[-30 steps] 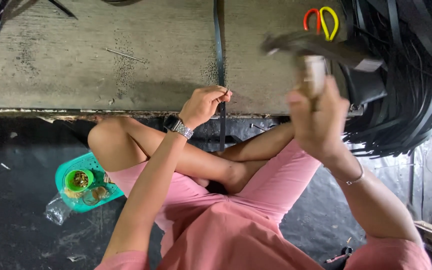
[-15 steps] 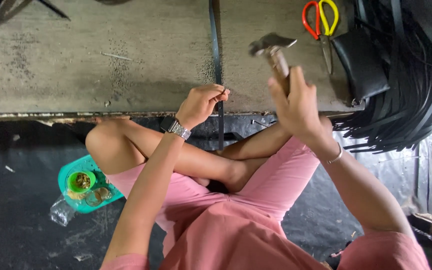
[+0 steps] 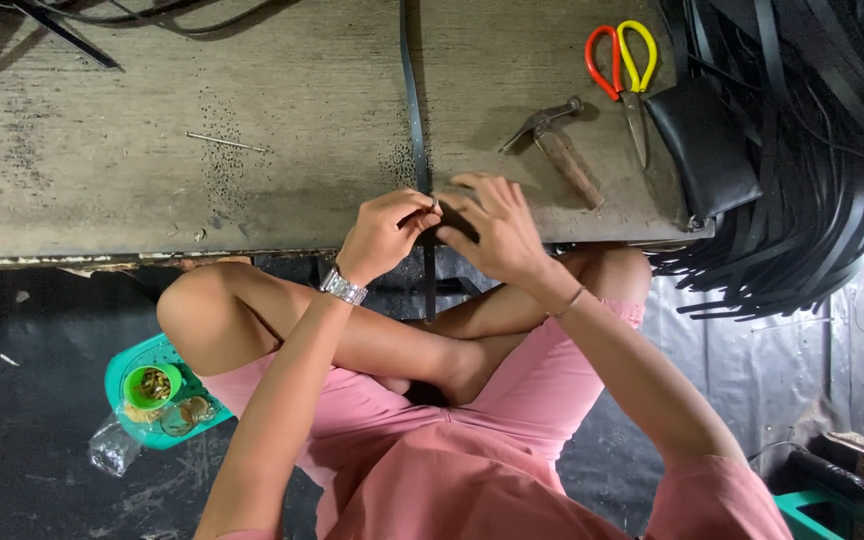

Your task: The person sits cross-legged on the floor and repeatedly hammers nails into a black strap laid on a wooden workbench. They pick up nails, position them on the strap, and strike them with a hammer.

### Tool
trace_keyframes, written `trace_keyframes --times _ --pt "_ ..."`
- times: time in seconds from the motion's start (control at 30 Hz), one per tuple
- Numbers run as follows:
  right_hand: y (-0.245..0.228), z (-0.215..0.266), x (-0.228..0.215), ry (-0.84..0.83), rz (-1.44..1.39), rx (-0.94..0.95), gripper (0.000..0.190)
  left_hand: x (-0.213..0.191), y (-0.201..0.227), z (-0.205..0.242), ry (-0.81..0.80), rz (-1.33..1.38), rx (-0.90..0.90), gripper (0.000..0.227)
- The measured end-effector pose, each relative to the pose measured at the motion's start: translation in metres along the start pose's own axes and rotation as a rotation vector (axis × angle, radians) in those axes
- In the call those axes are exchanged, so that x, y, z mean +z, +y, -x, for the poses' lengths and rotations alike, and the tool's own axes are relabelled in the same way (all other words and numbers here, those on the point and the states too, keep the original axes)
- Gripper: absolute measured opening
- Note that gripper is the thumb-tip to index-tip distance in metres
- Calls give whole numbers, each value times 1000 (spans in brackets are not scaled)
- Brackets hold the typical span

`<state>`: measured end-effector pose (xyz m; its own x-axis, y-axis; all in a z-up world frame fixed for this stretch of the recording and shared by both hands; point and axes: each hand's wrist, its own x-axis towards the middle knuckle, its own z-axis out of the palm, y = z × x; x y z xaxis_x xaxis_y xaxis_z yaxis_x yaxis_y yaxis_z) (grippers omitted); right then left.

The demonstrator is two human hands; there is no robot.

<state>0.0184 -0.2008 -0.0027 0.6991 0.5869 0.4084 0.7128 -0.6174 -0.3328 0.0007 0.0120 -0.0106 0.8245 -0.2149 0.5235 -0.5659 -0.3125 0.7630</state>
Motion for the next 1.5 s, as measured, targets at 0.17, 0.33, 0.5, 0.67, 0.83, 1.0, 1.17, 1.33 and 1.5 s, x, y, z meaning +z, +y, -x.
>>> trace_keyframes --times 0.17,0.33,0.5,0.67,0.83,1.0,1.17,1.33,1.5 --pt "-10 -8 8 -69 60 97 45 7 -10 2 52 -23 -100 13" --pt "-20 -17 -5 -75 28 136 39 9 -13 -5 155 -43 -366 12" --pt "-20 -20 -9 -92 -13 139 44 -1 -29 -17 553 595 -657 17" --pt "-16 -16 -8 -148 -16 154 50 -7 -11 -15 368 533 -516 13" --pt "-18 -10 -13 -172 40 83 83 -7 -5 -11 328 525 -452 12" --pt "-15 -6 -11 -136 51 51 64 0 -6 -9 246 433 -350 13" --pt "-11 -13 -7 -118 18 80 51 2 -6 -7 217 354 -315 13" --pt "-13 -12 -10 -134 60 62 57 1 -5 -7 205 327 -291 15" --pt "-13 -14 -10 -70 78 15 56 4 -2 -5 190 304 -268 12"
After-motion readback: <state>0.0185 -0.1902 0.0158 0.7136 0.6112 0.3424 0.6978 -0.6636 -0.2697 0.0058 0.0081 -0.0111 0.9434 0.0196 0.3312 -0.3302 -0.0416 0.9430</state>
